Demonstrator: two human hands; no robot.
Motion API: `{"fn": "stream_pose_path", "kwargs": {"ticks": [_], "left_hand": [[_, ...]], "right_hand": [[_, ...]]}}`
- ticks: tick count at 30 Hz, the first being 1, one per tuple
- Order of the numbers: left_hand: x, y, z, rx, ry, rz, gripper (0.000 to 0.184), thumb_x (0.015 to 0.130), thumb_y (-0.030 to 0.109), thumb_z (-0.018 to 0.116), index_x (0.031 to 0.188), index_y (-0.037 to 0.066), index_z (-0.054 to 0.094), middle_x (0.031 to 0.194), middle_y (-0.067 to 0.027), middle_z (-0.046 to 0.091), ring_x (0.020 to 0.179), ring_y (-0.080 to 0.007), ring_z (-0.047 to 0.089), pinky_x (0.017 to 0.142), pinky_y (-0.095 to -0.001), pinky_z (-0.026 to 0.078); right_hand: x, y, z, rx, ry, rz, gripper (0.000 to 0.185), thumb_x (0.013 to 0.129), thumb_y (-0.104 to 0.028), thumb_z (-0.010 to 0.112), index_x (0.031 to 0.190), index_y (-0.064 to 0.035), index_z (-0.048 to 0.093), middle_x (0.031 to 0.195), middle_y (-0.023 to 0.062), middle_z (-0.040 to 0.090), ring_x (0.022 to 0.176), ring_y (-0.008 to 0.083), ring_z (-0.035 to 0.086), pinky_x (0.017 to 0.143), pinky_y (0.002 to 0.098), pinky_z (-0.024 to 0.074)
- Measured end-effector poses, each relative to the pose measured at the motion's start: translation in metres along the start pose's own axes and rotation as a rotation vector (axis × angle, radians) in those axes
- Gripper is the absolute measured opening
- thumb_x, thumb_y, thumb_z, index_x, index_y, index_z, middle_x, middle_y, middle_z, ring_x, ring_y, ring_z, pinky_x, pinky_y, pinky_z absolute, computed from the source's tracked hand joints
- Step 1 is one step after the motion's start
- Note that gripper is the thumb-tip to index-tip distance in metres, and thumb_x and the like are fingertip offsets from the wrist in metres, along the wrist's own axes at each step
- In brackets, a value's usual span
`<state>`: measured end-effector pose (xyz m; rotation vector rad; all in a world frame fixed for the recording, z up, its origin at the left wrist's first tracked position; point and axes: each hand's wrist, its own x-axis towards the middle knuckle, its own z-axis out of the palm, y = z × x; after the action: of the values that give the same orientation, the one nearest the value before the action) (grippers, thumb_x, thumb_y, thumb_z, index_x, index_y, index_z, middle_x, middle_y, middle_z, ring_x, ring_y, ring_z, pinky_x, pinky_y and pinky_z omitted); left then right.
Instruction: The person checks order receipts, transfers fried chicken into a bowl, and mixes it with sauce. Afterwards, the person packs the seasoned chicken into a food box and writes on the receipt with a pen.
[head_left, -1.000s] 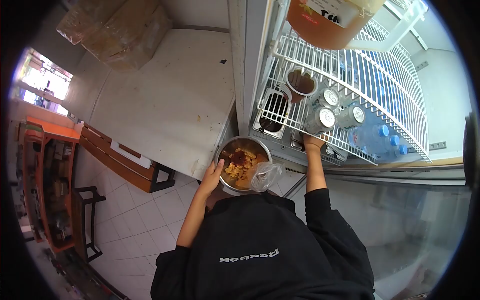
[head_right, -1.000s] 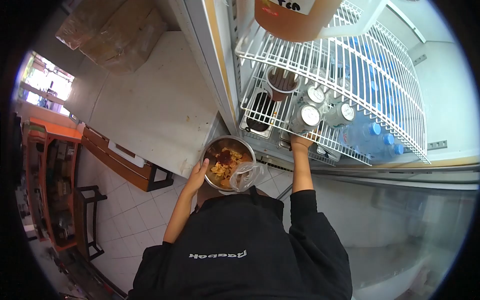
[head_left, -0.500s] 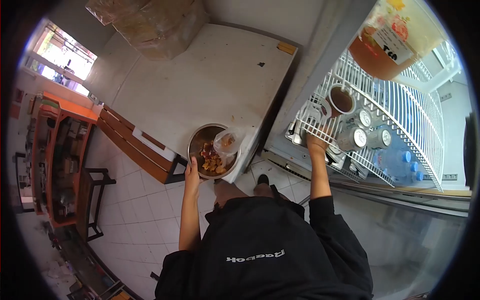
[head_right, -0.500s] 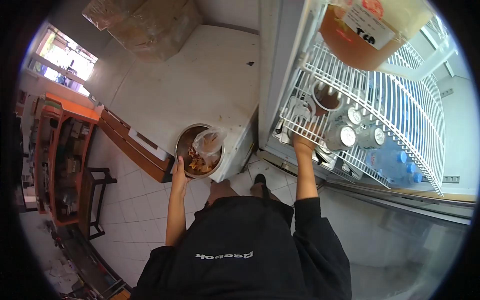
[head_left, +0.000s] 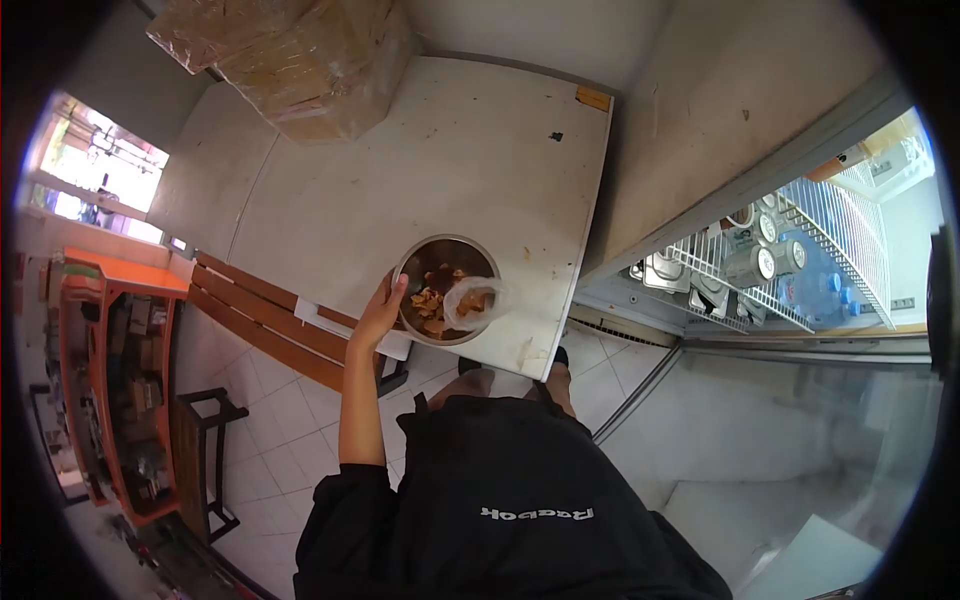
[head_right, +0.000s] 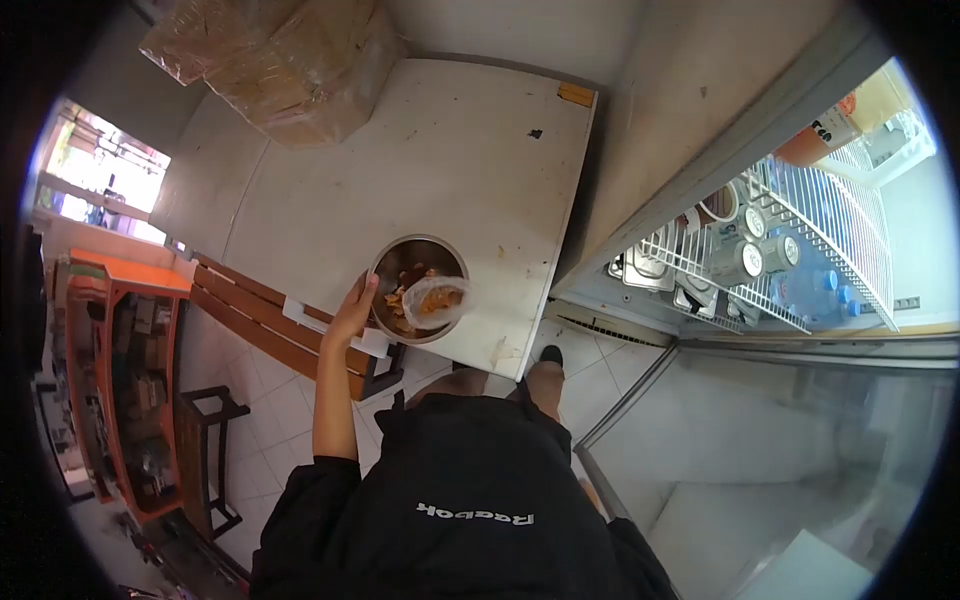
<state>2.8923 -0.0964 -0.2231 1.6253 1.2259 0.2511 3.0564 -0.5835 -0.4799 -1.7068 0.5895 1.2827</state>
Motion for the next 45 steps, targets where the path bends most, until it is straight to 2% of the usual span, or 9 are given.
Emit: {"fn": "stream_pose_path", "kwargs": {"ticks": [8,12,15,17,20,27,33,40,45], "left_hand": [[-0.014,0.048,-0.036,-0.466,-0.144,0.217,0.079,0.088,0.067,0.029,0.134,0.004,0.039,0.111,-0.0144,0.057,0.095,-0.0220,0.058,0.086,-0.0351,0.046],[-0.042,0.079,-0.050,-1.202,-0.661,0.199,0.098,0.079,0.079,0.016,0.138,0.002,0.033,0.118,-0.0147,0.055,0.105,-0.0263,0.055,0.093,-0.0432,0.043],[-0.052,0.083,-0.055,-1.281,-0.773,0.237,0.101,0.078,0.080,0.014,0.139,0.001,0.031,0.121,-0.0153,0.054,0.110,-0.0282,0.052,0.097,-0.0450,0.040],[-0.054,0.081,-0.059,-1.304,-0.817,0.257,0.100,0.079,0.079,0.015,0.138,0.000,0.033,0.124,-0.0156,0.052,0.112,-0.0293,0.051,0.098,-0.0453,0.038],[-0.050,0.063,-0.066,-1.016,-0.432,0.165,0.089,0.081,0.073,0.038,0.134,0.002,0.039,0.123,-0.0146,0.051,0.110,-0.0250,0.051,0.096,-0.0393,0.041],[-0.065,0.036,-0.075,-0.044,0.052,0.419,0.043,0.083,0.022,0.068,0.121,0.006,0.053,0.112,-0.0084,0.053,0.100,-0.0171,0.053,0.083,-0.0287,0.045],[-0.046,0.007,-0.064,-0.017,0.104,0.413,0.024,0.085,0.018,0.064,0.102,0.002,0.059,0.082,-0.0098,0.060,0.067,-0.0179,0.058,0.065,-0.0285,0.048],[-0.058,0.036,-0.044,0.099,0.179,0.583,0.013,0.088,0.008,0.054,0.101,0.004,0.057,0.086,-0.0188,0.063,0.076,-0.0366,0.061,0.062,-0.0385,0.048],[-0.082,0.051,-0.025,0.177,0.234,0.746,0.033,0.082,-0.001,0.054,0.114,0.005,0.055,0.091,-0.0158,0.063,0.080,-0.0331,0.063,0.067,-0.0385,0.050]], "right_hand": [[-0.174,0.145,-0.162,1.635,0.447,-0.706,0.049,0.093,-0.030,0.045,0.136,-0.0075,0.041,0.138,0.0055,0.043,0.128,0.0228,0.033,0.108,0.0460,0.0224],[-0.156,0.180,-0.193,0.272,0.481,-0.638,0.059,0.092,-0.042,0.040,0.141,-0.0108,0.030,0.147,0.0063,0.030,0.134,0.0298,0.024,0.105,0.0590,0.0149],[-0.189,0.143,-0.149,1.052,0.208,-0.149,0.068,0.090,-0.050,0.033,0.145,-0.0136,0.016,0.150,0.0084,0.023,0.140,0.0292,0.011,0.107,0.0610,0.0083],[-0.198,0.122,-0.135,0.757,0.041,-0.078,0.069,0.091,-0.051,0.030,0.143,-0.0081,0.016,0.145,0.0213,0.026,0.135,0.0372,0.021,0.100,0.0672,0.0209],[-0.200,0.079,-0.113,0.213,-0.019,0.019,0.061,0.095,-0.047,0.030,0.127,0.0051,0.036,0.118,0.0302,0.052,0.105,0.0390,0.057,0.080,0.0595,0.0490],[-0.191,-0.069,-0.013,-0.565,0.087,0.107,0.058,0.095,-0.046,0.033,0.113,0.0070,0.046,0.092,0.0270,0.062,0.079,0.0352,0.065,0.067,0.0506,0.0548],[-0.232,-0.185,0.096,-0.709,-0.246,-0.282,0.047,0.098,-0.035,0.037,0.098,0.0080,0.057,0.062,0.0181,0.062,0.056,0.0253,0.065,0.057,0.0342,0.0552],[-0.326,-0.252,0.315,-0.254,-0.551,-1.229,0.025,0.094,-0.006,0.043,0.112,0.0056,0.054,0.103,0.0121,0.063,0.098,0.0195,0.061,0.082,0.0301,0.0489],[-0.277,-0.249,0.351,-0.258,-0.537,-0.736,0.026,0.094,-0.019,0.046,0.110,-0.0007,0.055,0.109,0.0111,0.060,0.099,0.0213,0.059,0.084,0.0324,0.0485]]}}
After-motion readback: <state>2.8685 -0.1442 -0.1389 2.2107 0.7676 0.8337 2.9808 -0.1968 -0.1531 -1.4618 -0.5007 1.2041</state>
